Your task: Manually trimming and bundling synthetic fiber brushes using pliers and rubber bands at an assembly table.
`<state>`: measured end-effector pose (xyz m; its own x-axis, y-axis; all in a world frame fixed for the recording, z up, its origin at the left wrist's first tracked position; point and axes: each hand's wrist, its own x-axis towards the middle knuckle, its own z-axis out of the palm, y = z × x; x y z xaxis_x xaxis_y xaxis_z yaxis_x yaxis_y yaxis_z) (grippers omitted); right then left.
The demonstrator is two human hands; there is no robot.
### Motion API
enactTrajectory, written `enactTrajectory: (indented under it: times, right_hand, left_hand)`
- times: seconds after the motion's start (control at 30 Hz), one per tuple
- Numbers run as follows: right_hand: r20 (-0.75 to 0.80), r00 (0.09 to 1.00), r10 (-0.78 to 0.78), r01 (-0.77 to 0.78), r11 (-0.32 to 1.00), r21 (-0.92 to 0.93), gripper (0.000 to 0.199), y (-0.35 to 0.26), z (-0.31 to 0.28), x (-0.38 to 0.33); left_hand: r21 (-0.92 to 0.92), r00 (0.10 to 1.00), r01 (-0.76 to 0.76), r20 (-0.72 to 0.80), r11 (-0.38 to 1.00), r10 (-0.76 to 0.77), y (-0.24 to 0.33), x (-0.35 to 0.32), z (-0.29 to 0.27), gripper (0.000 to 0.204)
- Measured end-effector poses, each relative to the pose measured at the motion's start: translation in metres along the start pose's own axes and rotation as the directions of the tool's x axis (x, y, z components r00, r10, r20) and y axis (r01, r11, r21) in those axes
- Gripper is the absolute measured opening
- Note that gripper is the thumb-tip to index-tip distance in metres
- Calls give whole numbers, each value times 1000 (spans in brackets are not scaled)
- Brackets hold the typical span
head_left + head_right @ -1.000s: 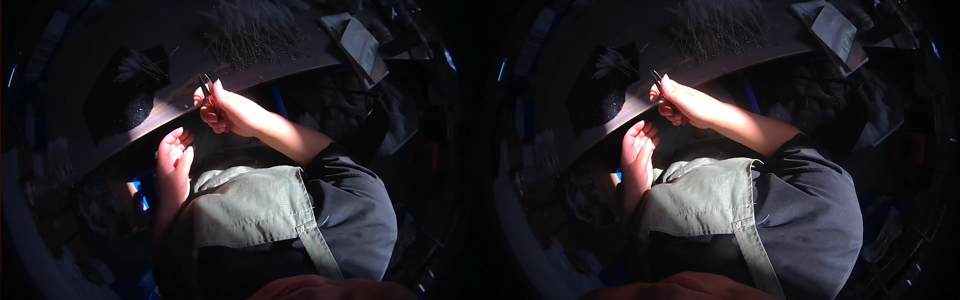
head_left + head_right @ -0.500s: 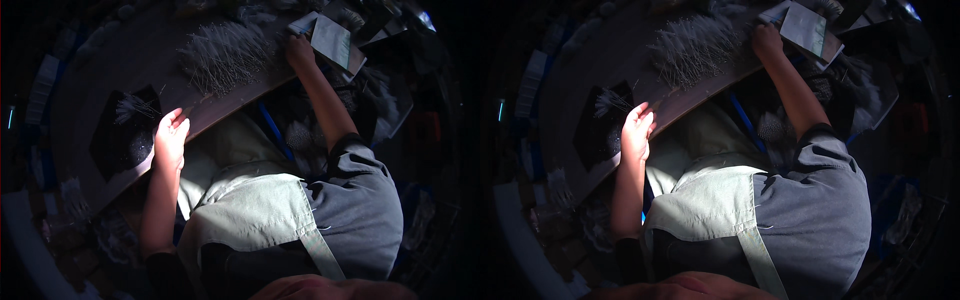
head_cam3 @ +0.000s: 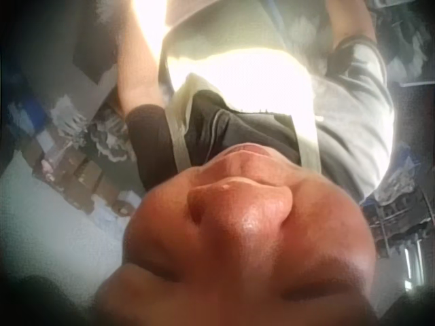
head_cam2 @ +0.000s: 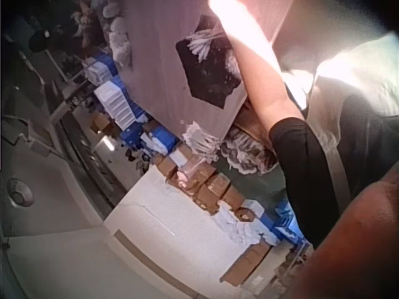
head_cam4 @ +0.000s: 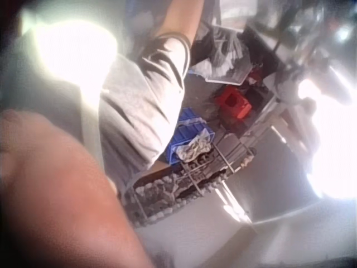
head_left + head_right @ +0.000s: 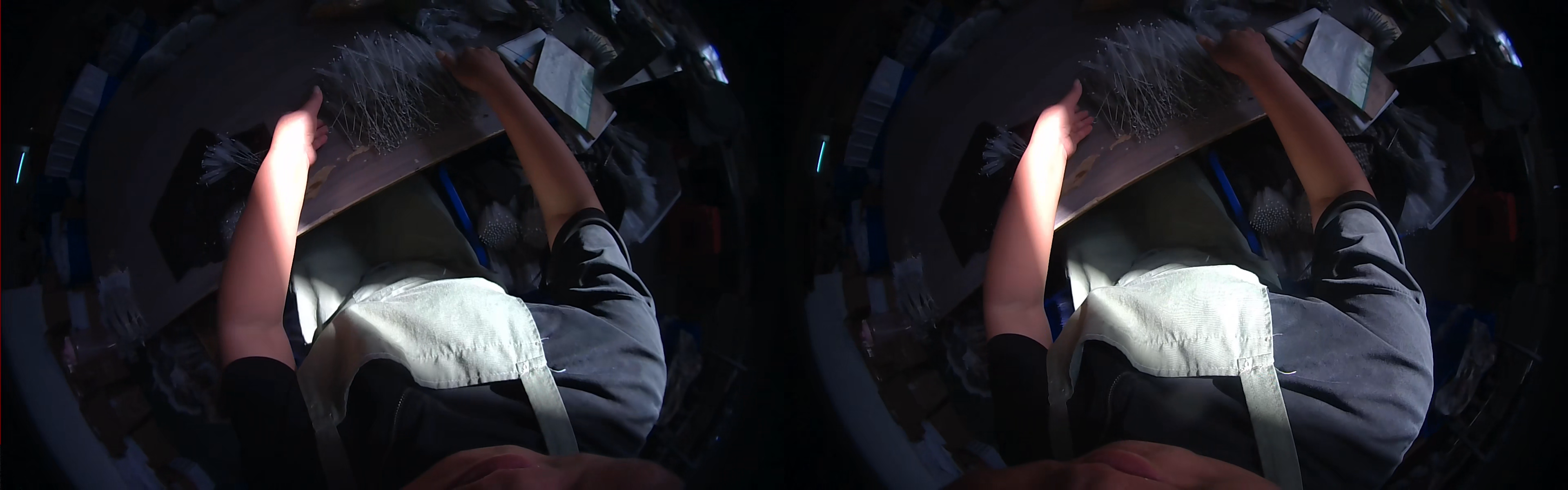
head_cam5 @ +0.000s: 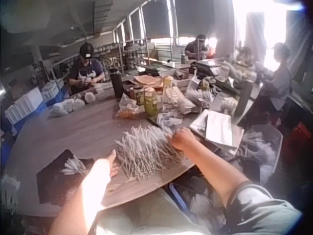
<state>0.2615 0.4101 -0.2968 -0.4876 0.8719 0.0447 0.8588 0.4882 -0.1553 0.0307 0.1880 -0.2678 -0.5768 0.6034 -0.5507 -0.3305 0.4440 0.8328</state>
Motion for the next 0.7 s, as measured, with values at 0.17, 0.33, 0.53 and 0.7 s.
enactTrajectory:
  times: [0.17, 0.33, 0.53, 0.7]
  right_hand:
    - [175, 979, -105, 82, 988, 134, 88, -18, -5, 7]
    - [243, 917, -316, 244, 927, 286, 96, -57, -6, 0]
    - [183, 893, -412, 282, 826, 488, 91, -95, -6, -11]
    - [121, 931, -344, 187, 735, 652, 101, -100, 20, -26]
  left_hand:
    - [209, 994, 84, 55, 974, -98, 15, 23, 20, 100]
    - [245, 970, -28, 242, 969, -33, 16, 27, 34, 80]
    - [-112, 957, 29, 290, 993, 5, 12, 25, 40, 68]
    - [-432, 914, 198, 406, 880, -6, -8, 16, 55, 61]
